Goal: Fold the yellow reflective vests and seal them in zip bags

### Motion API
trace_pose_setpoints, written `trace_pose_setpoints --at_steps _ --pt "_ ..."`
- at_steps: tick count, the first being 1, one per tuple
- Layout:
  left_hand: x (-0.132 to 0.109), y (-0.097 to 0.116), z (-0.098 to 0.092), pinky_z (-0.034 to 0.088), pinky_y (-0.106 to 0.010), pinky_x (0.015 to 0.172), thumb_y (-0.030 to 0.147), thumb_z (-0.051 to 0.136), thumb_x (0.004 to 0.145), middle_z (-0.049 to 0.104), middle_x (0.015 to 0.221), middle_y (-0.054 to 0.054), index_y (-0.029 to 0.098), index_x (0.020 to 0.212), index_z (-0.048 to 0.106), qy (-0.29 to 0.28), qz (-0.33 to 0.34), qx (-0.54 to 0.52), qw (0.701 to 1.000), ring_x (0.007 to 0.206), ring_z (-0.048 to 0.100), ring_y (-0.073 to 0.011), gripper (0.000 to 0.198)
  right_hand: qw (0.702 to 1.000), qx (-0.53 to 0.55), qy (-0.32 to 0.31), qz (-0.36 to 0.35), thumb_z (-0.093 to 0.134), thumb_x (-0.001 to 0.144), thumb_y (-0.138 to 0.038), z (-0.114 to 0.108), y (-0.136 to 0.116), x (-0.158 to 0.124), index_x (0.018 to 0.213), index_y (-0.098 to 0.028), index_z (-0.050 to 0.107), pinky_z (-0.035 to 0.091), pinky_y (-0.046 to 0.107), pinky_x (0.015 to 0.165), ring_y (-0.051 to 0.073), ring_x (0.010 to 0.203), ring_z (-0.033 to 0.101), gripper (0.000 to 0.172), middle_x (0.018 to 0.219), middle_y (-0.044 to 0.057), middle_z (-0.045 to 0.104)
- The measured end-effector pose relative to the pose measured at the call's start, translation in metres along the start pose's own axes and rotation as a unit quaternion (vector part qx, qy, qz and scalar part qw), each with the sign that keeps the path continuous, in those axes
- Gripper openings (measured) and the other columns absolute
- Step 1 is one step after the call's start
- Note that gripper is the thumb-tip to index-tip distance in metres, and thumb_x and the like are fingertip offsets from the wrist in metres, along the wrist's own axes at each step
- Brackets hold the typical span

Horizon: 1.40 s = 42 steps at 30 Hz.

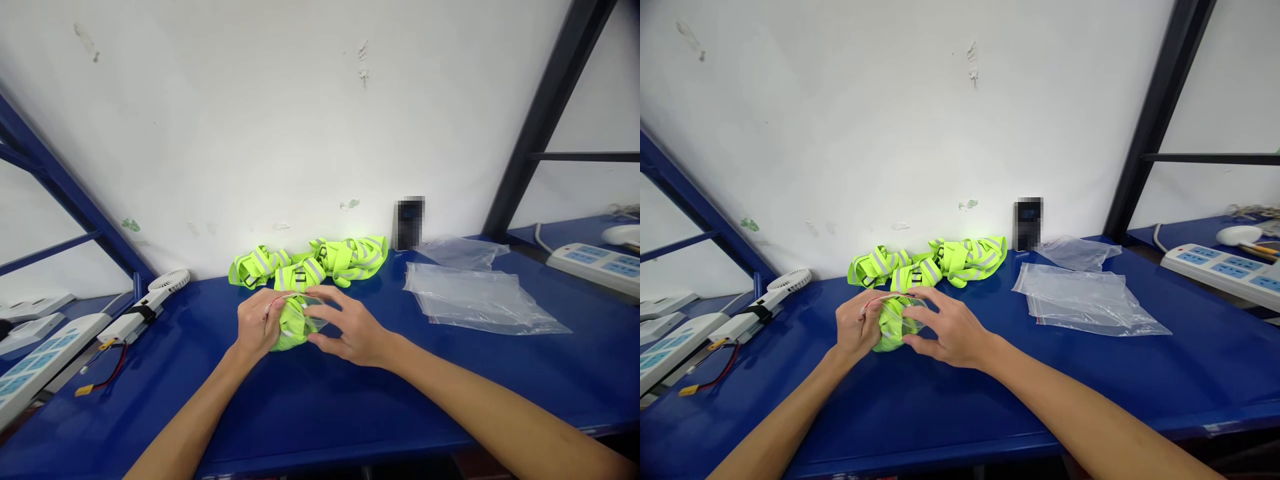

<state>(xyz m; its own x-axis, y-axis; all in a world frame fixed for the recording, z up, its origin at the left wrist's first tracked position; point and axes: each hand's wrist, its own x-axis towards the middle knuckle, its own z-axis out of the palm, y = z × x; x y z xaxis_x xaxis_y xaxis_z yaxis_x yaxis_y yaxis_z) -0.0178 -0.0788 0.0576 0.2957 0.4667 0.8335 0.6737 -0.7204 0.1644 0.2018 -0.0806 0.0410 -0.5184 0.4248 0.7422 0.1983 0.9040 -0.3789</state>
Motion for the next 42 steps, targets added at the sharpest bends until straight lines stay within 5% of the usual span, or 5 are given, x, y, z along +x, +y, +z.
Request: trace_pose_setpoints --at_steps 15,21,32,37,42 --pt "-0.004 0.000 -0.004 0.053 -0.031 0.078 0.046 0.042 0.095 0.073 0.096 -0.008 0.018 0.113 0.060 -0.104 -0.101 -0.094 0.985 0.083 0.069 -0.0202 0.037 0.991 0.098 -0.052 0.070 0.048 0.097 -0.032 0.013 -0.005 0.001 0.082 -0.018 0.069 0.043 0.037 0.099 0.021 0.111 0.046 0.029 0.104 0.008 0.050" --pt "-0.001 -0.009 -0.002 0.052 -0.037 0.085 0.048 0.050 0.090 0.066 0.120 -0.014 0.018 0.138 0.037 -0.099 -0.162 -0.288 0.939 0.103 0.066 -0.0271 0.058 0.985 0.103 0.013 0.135 0.041 0.100 -0.030 0.018 -0.005 0.000 0.098 -0.019 0.069 0.046 0.032 0.087 0.018 0.095 0.057 0.030 0.105 0.007 0.059" --pt "0.006 -0.005 0.012 0.042 -0.025 0.070 0.039 0.056 0.090 0.065 0.084 -0.003 0.015 0.089 0.068 -0.114 -0.252 -0.225 0.934 0.078 0.056 -0.0162 0.027 0.886 0.282 0.130 0.344 0.060 0.083 -0.026 0.034 0.008 0.004 0.092 -0.015 0.072 0.050 0.030 0.072 0.019 0.080 0.066 0.018 0.090 0.007 0.072" --pt "0.004 -0.002 0.013 0.031 -0.024 0.059 0.039 0.053 0.093 0.041 0.062 0.003 0.015 0.062 0.053 -0.101 -0.214 -0.188 0.953 0.060 0.037 -0.0101 0.038 0.946 0.163 0.075 0.271 0.058 0.079 -0.015 0.021 0.001 0.006 0.097 -0.019 0.063 0.046 0.026 0.060 0.014 0.064 0.058 0.019 0.075 -0.001 0.064" --pt "0.011 0.004 0.010 0.031 -0.024 0.061 0.036 0.053 0.093 0.042 0.063 0.003 0.015 0.066 0.054 -0.156 -0.173 -0.196 0.952 0.062 0.039 -0.0105 0.035 0.984 0.064 0.083 0.144 0.058 0.079 -0.011 0.016 0.000 0.002 0.098 -0.020 0.065 0.048 0.034 0.088 0.020 0.096 0.061 0.022 0.106 0.007 0.064"
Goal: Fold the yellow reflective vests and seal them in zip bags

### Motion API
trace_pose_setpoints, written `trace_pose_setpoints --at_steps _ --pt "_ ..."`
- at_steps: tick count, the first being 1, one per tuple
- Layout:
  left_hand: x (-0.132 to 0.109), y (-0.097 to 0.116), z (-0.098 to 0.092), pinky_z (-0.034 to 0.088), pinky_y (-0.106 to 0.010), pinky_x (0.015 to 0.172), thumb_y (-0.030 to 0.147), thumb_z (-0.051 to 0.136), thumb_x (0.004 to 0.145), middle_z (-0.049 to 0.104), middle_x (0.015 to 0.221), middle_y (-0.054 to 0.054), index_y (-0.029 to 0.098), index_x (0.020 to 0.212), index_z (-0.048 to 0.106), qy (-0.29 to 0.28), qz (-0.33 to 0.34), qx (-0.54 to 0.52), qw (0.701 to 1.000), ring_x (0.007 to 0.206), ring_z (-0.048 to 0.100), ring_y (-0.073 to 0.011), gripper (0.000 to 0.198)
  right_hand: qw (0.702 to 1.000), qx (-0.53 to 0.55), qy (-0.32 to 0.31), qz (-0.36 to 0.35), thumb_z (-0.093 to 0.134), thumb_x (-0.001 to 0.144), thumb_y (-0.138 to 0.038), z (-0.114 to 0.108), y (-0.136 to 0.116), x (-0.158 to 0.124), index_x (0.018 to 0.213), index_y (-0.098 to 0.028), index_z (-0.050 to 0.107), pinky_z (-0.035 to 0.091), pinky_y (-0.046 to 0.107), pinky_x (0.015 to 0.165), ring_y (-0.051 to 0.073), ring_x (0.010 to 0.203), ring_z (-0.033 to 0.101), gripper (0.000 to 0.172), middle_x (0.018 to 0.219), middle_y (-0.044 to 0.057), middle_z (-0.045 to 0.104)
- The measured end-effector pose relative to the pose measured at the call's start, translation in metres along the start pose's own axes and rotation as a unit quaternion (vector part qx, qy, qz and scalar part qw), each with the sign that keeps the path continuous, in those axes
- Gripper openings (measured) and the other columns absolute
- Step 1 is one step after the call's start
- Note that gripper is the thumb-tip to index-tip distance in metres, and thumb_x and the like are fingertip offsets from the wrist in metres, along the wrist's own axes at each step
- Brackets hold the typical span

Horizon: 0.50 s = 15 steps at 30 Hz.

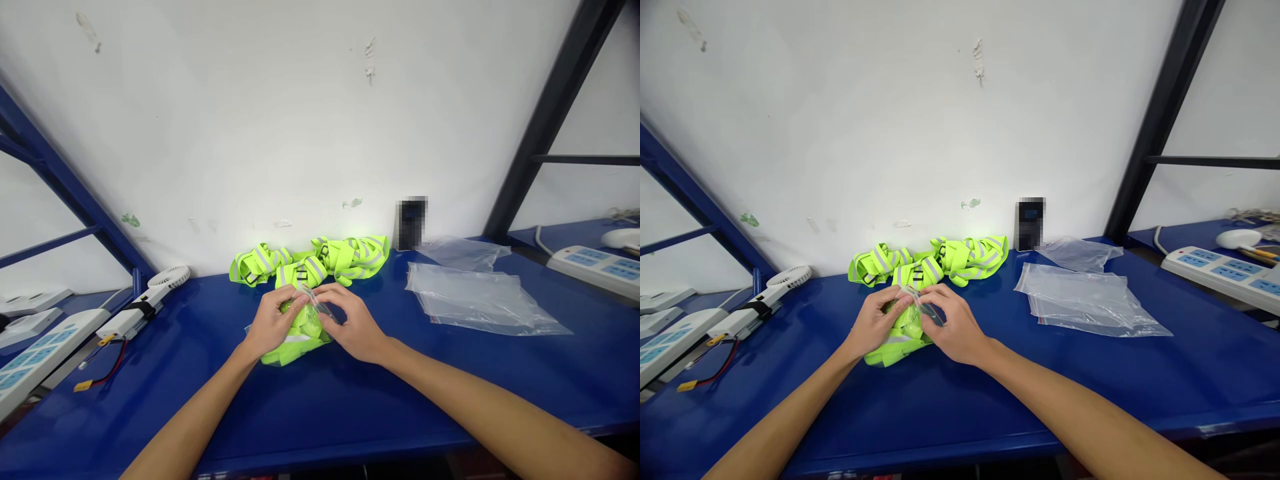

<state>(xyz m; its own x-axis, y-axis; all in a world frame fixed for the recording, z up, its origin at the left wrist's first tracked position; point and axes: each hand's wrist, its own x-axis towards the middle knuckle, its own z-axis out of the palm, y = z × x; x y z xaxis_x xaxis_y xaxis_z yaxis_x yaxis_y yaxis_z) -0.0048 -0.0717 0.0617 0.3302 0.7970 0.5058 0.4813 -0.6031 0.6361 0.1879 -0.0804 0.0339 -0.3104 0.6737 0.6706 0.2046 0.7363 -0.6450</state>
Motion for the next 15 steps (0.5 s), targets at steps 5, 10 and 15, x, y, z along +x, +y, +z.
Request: trace_pose_setpoints --at_steps 5,10,15 --pt "0.000 0.002 0.000 0.033 -0.024 0.062 0.037 0.050 0.095 0.046 0.066 0.002 0.015 0.071 0.055 -0.022 0.010 0.012 1.000 0.064 0.041 -0.0109 0.033 0.998 -0.006 -0.020 -0.057 0.057 0.084 -0.013 -0.004 0.005 0.000 0.124 -0.022 0.060 0.047 0.036 0.095 0.021 0.108 0.058 0.041 0.117 0.010 0.060" --pt "-0.003 0.001 0.003 0.031 -0.024 0.060 0.038 0.041 0.098 0.042 0.063 0.003 0.015 0.067 0.051 -0.024 0.014 0.037 0.999 0.060 0.037 -0.0101 0.040 0.998 0.016 -0.046 -0.047 0.058 0.083 -0.010 -0.008 0.003 0.002 0.133 -0.024 0.055 0.047 0.036 0.094 0.020 0.105 0.058 0.052 0.116 0.008 0.060" --pt "-0.006 0.003 0.004 0.035 -0.023 0.062 0.035 0.046 0.097 0.057 0.072 0.001 0.016 0.090 0.063 -0.022 0.016 0.023 0.999 0.062 0.046 -0.0097 0.027 0.995 0.087 0.032 0.027 0.061 0.089 -0.025 0.002 0.002 0.001 0.124 -0.022 0.060 0.052 0.031 0.079 0.017 0.086 0.062 0.035 0.100 0.005 0.066"
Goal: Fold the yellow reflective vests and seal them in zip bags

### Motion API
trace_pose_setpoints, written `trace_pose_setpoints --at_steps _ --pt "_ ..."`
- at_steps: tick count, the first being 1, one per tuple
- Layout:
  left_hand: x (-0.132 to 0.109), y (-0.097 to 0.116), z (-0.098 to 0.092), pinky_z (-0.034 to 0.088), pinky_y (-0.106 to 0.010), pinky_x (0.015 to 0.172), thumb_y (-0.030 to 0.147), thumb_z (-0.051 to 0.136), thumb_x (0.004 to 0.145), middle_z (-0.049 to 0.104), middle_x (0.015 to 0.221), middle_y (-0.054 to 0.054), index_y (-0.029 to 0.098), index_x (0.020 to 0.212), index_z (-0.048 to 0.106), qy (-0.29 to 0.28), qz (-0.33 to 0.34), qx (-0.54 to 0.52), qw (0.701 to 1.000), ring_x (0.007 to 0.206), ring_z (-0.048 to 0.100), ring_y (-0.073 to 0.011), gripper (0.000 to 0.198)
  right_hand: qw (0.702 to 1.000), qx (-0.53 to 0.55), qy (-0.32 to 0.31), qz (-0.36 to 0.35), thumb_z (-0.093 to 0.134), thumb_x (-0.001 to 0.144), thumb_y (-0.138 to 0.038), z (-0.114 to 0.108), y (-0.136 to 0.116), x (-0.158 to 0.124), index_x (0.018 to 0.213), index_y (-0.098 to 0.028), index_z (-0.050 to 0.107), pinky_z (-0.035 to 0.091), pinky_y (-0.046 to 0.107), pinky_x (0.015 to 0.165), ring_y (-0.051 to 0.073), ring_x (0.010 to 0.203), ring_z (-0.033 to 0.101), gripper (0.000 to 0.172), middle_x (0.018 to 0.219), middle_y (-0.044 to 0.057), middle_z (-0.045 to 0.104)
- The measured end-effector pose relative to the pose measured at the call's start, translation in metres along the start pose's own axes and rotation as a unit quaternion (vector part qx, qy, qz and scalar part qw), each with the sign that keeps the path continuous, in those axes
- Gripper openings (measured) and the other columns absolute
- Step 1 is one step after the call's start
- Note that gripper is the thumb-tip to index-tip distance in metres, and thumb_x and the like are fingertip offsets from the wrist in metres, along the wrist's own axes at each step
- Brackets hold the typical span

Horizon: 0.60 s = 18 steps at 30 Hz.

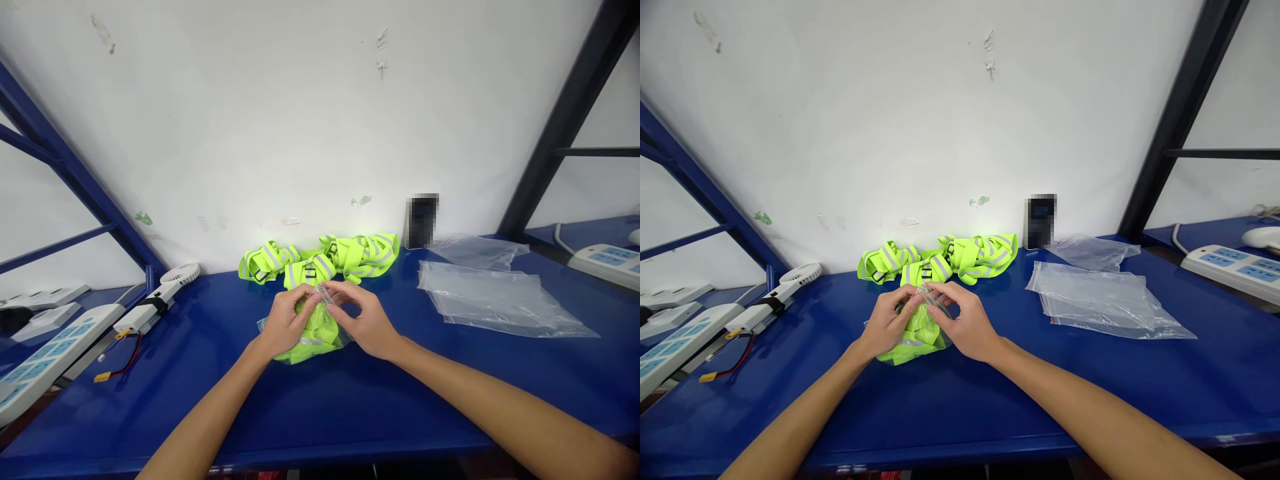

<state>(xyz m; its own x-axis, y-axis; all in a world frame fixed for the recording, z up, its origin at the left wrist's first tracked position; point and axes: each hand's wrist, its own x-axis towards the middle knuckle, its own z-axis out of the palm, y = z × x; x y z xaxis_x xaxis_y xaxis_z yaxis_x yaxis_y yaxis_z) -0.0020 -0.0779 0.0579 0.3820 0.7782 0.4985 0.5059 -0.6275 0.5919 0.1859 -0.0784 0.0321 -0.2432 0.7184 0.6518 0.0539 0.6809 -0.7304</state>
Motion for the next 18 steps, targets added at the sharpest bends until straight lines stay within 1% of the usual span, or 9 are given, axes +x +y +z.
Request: trace_pose_setpoints --at_steps 2,4,5,8,10,12,15,18 --pt "-0.0013 0.0013 0.0014 0.036 -0.022 0.062 0.033 0.048 0.096 0.059 0.072 0.002 0.016 0.090 0.063 0.005 0.019 0.008 1.000 0.061 0.048 -0.0091 0.023 0.998 0.028 0.040 0.028 0.062 0.088 -0.027 0.0041 0.0000 -0.0011 0.121 -0.021 0.061 0.053 0.030 0.076 0.016 0.080 0.063 0.033 0.091 0.004 0.066" --pt "-0.0022 0.0030 0.0026 0.037 -0.021 0.062 0.031 0.050 0.096 0.060 0.069 0.002 0.016 0.088 0.063 0.010 0.036 0.020 0.999 0.060 0.049 -0.0088 0.021 0.996 0.042 0.054 0.051 0.064 0.087 -0.029 0.0060 -0.0006 -0.0015 0.118 -0.020 0.061 0.053 0.030 0.073 0.016 0.075 0.062 0.032 0.084 0.003 0.065" --pt "-0.0025 0.0038 0.0030 0.038 -0.021 0.063 0.030 0.050 0.095 0.060 0.070 0.002 0.016 0.089 0.063 0.011 0.040 0.024 0.999 0.060 0.050 -0.0087 0.020 0.996 0.043 0.051 0.063 0.065 0.085 -0.030 0.0062 -0.0010 -0.0016 0.113 -0.020 0.063 0.052 0.029 0.069 0.015 0.072 0.061 0.030 0.081 0.002 0.064" --pt "-0.0028 0.0062 0.0024 0.038 -0.021 0.063 0.029 0.049 0.096 0.061 0.071 0.002 0.016 0.090 0.063 0.010 0.038 0.035 0.999 0.062 0.052 -0.0089 0.020 0.995 0.026 0.032 0.089 0.067 0.084 -0.034 0.0052 -0.0019 -0.0016 0.088 -0.018 0.067 0.047 0.027 0.061 0.015 0.065 0.056 0.017 0.073 0.002 0.061" --pt "-0.0027 0.0073 0.0012 0.037 -0.021 0.062 0.030 0.048 0.096 0.059 0.069 0.002 0.016 0.087 0.062 0.012 0.029 0.045 0.998 0.061 0.051 -0.0089 0.022 0.996 0.012 0.020 0.087 0.065 0.086 -0.035 0.0049 -0.0025 -0.0021 0.078 -0.018 0.068 0.045 0.027 0.061 0.015 0.066 0.055 0.019 0.071 0.002 0.061" --pt "-0.0025 0.0082 0.0000 0.036 -0.021 0.061 0.032 0.047 0.097 0.055 0.067 0.003 0.016 0.084 0.060 0.011 0.023 0.052 0.998 0.060 0.048 -0.0086 0.024 0.996 0.010 0.015 0.083 0.062 0.088 -0.036 0.0054 -0.0032 -0.0031 0.082 -0.018 0.070 0.045 0.028 0.064 0.016 0.069 0.056 0.020 0.074 0.003 0.063" --pt "-0.0025 0.0091 -0.0008 0.035 -0.021 0.061 0.033 0.045 0.098 0.054 0.067 0.004 0.017 0.085 0.060 0.004 0.019 0.053 0.998 0.059 0.046 -0.0086 0.025 0.996 0.021 0.019 0.084 0.061 0.088 -0.035 0.0069 -0.0040 -0.0045 0.089 -0.019 0.072 0.045 0.028 0.065 0.016 0.072 0.057 0.020 0.078 0.004 0.065" --pt "-0.0032 0.0094 -0.0004 0.036 -0.022 0.062 0.034 0.043 0.098 0.055 0.068 0.003 0.017 0.087 0.060 0.001 0.015 0.054 0.998 0.060 0.048 -0.0092 0.027 0.996 0.015 0.022 0.082 0.061 0.088 -0.035 0.0079 -0.0053 -0.0047 0.087 -0.019 0.070 0.045 0.028 0.063 0.016 0.069 0.055 0.019 0.076 0.003 0.063"
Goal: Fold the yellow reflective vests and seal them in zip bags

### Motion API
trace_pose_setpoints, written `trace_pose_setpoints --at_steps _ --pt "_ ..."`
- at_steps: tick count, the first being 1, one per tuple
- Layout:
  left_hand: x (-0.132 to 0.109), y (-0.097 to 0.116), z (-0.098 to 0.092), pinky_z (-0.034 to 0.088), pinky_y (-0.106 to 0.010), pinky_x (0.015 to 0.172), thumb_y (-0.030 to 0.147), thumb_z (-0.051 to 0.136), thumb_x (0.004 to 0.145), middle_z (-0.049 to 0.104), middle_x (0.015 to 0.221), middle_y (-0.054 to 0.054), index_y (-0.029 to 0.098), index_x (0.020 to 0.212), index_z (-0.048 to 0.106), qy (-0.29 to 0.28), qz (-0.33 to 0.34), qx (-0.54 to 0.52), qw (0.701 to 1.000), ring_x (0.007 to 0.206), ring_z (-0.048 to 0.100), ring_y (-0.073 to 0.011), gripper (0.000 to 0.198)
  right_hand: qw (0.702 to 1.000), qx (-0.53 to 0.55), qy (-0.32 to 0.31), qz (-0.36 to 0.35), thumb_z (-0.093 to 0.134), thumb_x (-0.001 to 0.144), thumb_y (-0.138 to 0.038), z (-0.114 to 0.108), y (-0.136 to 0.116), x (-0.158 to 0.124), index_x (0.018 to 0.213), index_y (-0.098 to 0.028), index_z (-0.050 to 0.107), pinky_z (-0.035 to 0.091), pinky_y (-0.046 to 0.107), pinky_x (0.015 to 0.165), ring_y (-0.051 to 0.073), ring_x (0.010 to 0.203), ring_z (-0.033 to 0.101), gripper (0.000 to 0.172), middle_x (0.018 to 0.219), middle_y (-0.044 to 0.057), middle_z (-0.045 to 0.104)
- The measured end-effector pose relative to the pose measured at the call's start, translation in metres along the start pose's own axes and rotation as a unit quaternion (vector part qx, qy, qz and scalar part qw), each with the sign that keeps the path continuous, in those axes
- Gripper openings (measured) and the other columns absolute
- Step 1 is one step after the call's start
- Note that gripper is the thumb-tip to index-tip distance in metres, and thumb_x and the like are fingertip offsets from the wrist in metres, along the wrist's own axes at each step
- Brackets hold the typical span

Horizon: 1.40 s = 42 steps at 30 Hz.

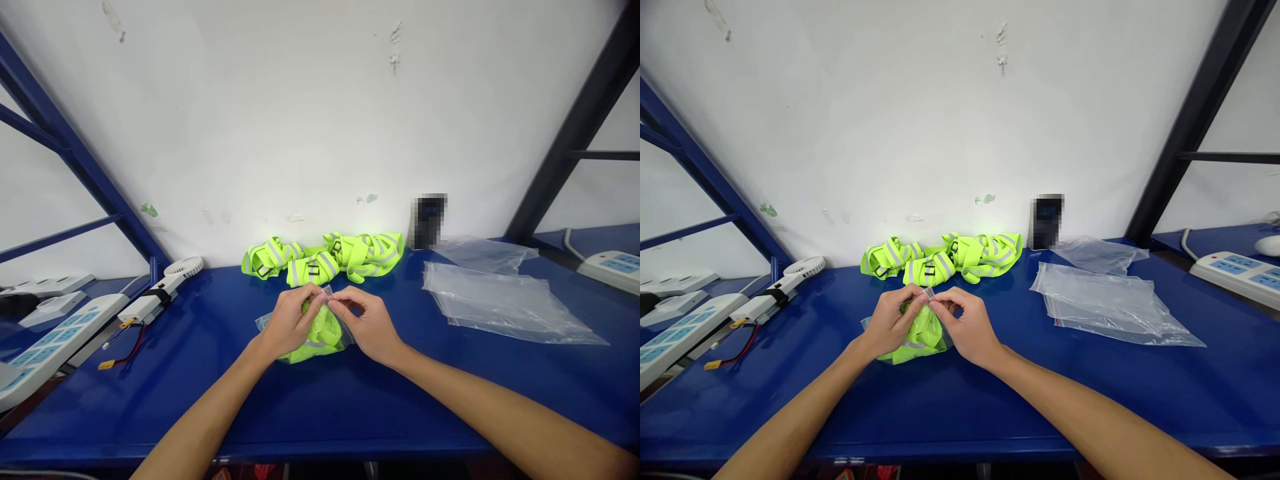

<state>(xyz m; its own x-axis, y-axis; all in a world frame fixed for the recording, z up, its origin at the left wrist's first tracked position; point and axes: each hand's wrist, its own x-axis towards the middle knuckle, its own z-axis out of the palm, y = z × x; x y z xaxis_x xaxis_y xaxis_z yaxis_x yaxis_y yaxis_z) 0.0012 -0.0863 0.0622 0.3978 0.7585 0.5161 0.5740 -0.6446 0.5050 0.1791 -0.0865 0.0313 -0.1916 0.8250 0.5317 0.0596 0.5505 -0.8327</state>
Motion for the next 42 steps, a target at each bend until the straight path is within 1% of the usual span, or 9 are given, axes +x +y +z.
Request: trace_pose_setpoints --at_steps 4,6,12,18,23,30,35,42 --pt "-0.0014 -0.0009 0.0012 0.039 -0.023 0.065 0.035 0.040 0.099 0.061 0.076 0.000 0.017 0.093 0.060 0.008 -0.009 0.000 1.000 0.065 0.053 -0.0111 0.027 1.000 -0.022 0.006 -0.005 0.059 0.089 -0.035 0.0004 -0.0022 0.0006 0.083 -0.019 0.068 0.044 0.027 0.062 0.015 0.066 0.054 0.019 0.073 0.002 0.062" --pt "-0.0016 -0.0018 0.0019 0.039 -0.023 0.065 0.035 0.041 0.099 0.062 0.077 0.000 0.017 0.096 0.058 0.011 -0.008 0.004 1.000 0.065 0.053 -0.0113 0.025 0.999 -0.033 0.007 -0.009 0.059 0.089 -0.035 0.0004 -0.0028 0.0006 0.083 -0.019 0.068 0.044 0.027 0.061 0.015 0.065 0.053 0.019 0.072 0.002 0.062" --pt "-0.0017 -0.0018 0.0026 0.034 -0.021 0.058 0.028 0.040 0.099 0.051 0.069 0.004 0.018 0.091 0.054 0.007 0.016 0.031 0.999 0.055 0.043 -0.0079 0.019 0.999 -0.043 0.005 -0.021 0.059 0.089 -0.030 0.0007 -0.0029 -0.0009 0.081 -0.018 0.068 0.043 0.027 0.062 0.014 0.065 0.054 0.017 0.072 0.002 0.063" --pt "-0.0019 -0.0001 0.0019 0.035 -0.022 0.060 0.029 0.039 0.099 0.054 0.072 0.003 0.018 0.092 0.051 -0.007 0.016 0.016 1.000 0.058 0.045 -0.0088 0.018 0.999 -0.037 0.003 -0.025 0.060 0.089 -0.031 0.0005 -0.0032 0.0003 0.081 -0.018 0.068 0.043 0.027 0.061 0.014 0.063 0.052 0.017 0.068 0.001 0.061" --pt "-0.0009 -0.0018 0.0014 0.034 -0.022 0.058 0.031 0.039 0.099 0.052 0.071 0.003 0.018 0.092 0.053 -0.013 0.005 0.007 1.000 0.057 0.042 -0.0093 0.021 1.000 -0.019 -0.003 -0.021 0.061 0.088 -0.035 -0.0008 0.0001 0.0001 0.083 -0.019 0.069 0.045 0.027 0.062 0.015 0.065 0.056 0.019 0.072 0.002 0.065" --pt "-0.0010 -0.0004 0.0036 0.039 -0.024 0.066 0.034 0.043 0.098 0.058 0.078 0.001 0.018 0.093 0.053 -0.015 0.001 -0.007 1.000 0.067 0.051 -0.0116 0.019 0.999 -0.036 0.009 -0.027 0.060 0.088 -0.034 0.0001 0.0015 -0.0011 0.083 -0.019 0.070 0.045 0.027 0.061 0.015 0.064 0.056 0.018 0.070 0.002 0.064" --pt "-0.0015 -0.0002 0.0036 0.038 -0.024 0.066 0.033 0.040 0.098 0.058 0.078 0.001 0.019 0.095 0.053 -0.031 0.010 0.006 0.999 0.066 0.050 -0.0114 0.019 0.999 -0.029 0.007 -0.012 0.061 0.087 -0.034 -0.0005 -0.0014 -0.0003 0.083 -0.018 0.070 0.046 0.028 0.062 0.016 0.064 0.057 0.019 0.071 0.003 0.067" --pt "-0.0017 0.0007 0.0016 0.037 -0.024 0.065 0.031 0.036 0.100 0.057 0.077 0.001 0.019 0.098 0.051 -0.053 0.014 0.024 0.998 0.065 0.050 -0.0121 0.019 0.998 -0.053 0.020 -0.019 0.060 0.087 -0.032 0.0019 -0.0065 -0.0001 0.079 -0.018 0.069 0.044 0.028 0.060 0.014 0.061 0.053 0.018 0.066 0.001 0.063"
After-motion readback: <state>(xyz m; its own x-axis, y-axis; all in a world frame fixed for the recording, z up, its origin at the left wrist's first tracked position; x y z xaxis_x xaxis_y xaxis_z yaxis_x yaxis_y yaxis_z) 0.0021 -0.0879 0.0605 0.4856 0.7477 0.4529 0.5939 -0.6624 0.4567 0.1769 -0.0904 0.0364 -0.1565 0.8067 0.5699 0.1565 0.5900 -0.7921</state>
